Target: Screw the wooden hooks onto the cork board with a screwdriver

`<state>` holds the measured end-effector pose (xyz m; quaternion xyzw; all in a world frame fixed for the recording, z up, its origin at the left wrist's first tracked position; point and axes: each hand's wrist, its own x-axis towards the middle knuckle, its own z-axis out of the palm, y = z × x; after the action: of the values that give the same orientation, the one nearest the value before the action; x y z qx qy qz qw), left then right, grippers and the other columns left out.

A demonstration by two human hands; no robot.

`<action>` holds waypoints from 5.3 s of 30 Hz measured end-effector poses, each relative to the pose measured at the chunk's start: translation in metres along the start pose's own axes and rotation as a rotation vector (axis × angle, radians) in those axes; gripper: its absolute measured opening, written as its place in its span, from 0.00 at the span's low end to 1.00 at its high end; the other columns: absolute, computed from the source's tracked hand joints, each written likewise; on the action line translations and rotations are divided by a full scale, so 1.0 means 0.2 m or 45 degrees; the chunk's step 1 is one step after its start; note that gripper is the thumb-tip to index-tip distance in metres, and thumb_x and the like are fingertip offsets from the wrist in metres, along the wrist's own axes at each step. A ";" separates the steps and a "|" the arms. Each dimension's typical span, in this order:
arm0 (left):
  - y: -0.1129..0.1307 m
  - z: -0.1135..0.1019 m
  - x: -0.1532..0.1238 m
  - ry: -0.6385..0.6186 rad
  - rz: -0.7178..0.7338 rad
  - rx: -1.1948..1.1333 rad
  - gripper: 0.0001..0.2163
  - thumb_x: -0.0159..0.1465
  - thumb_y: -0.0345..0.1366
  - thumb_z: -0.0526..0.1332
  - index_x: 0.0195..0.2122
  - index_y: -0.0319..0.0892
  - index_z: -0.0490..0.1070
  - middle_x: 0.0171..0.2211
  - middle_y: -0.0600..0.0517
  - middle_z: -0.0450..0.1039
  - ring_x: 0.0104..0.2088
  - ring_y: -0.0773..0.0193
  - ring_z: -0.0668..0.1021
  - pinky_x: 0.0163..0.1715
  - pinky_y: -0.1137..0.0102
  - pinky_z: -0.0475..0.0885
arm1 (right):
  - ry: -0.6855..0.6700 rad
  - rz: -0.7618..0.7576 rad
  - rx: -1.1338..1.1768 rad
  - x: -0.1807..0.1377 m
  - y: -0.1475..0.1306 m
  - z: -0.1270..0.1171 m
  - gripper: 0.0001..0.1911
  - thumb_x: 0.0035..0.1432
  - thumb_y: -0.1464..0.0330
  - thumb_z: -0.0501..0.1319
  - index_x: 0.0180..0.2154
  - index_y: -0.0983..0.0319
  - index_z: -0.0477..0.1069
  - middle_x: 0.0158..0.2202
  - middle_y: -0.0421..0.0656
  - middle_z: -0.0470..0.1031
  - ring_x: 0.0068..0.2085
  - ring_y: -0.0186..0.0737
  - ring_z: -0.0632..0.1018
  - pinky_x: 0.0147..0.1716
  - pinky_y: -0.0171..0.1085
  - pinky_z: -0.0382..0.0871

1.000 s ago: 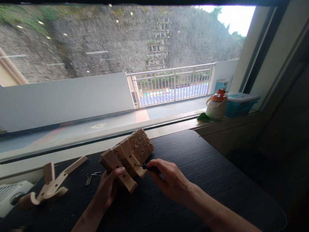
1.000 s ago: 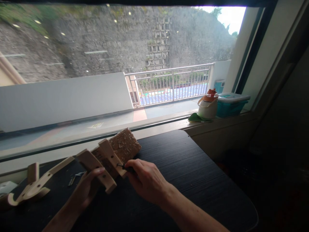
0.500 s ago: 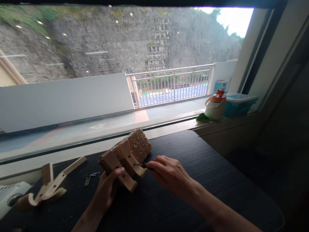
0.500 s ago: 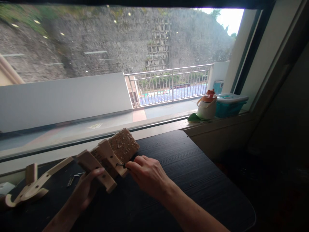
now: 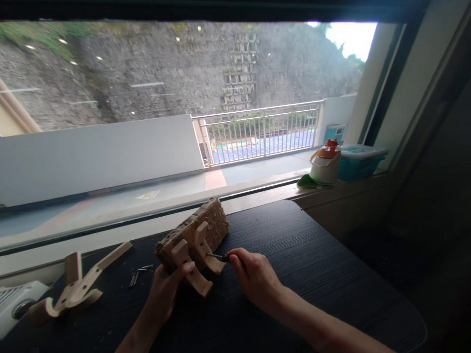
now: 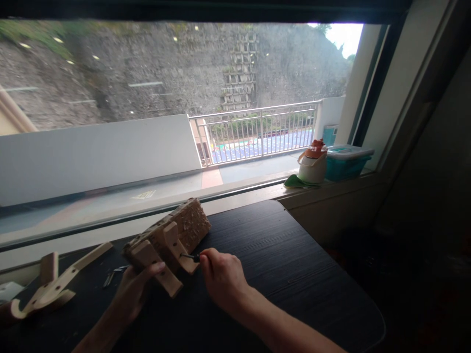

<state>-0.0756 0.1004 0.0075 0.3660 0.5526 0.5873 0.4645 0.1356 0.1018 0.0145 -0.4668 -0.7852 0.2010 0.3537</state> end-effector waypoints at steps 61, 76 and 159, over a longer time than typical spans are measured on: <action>0.00 0.03 -0.01 0.013 0.006 0.037 0.19 0.37 0.40 0.74 0.30 0.38 0.75 0.26 0.55 0.77 0.30 0.63 0.76 0.30 0.73 0.71 | -0.055 -0.152 -0.001 -0.01 0.00 0.03 0.18 0.59 0.69 0.51 0.48 0.58 0.72 0.34 0.43 0.77 0.31 0.36 0.76 0.31 0.33 0.65; -0.06 0.00 0.01 -0.003 0.049 0.102 0.21 0.39 0.41 0.73 0.34 0.38 0.74 0.29 0.54 0.78 0.33 0.61 0.76 0.33 0.71 0.72 | -0.160 0.265 0.070 0.02 -0.02 -0.05 0.15 0.51 0.63 0.57 0.41 0.59 0.64 0.28 0.40 0.73 0.29 0.38 0.72 0.29 0.35 0.60; -0.03 0.00 0.01 0.023 0.014 0.057 0.19 0.39 0.38 0.72 0.33 0.39 0.75 0.30 0.53 0.79 0.33 0.58 0.78 0.33 0.69 0.72 | -0.130 0.358 0.076 0.04 -0.01 -0.05 0.13 0.52 0.63 0.56 0.40 0.60 0.65 0.25 0.39 0.69 0.28 0.37 0.69 0.31 0.36 0.59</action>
<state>-0.0753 0.1026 0.0010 0.3739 0.5680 0.5805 0.4479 0.1399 0.1071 0.0258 -0.5506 -0.7228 0.2951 0.2954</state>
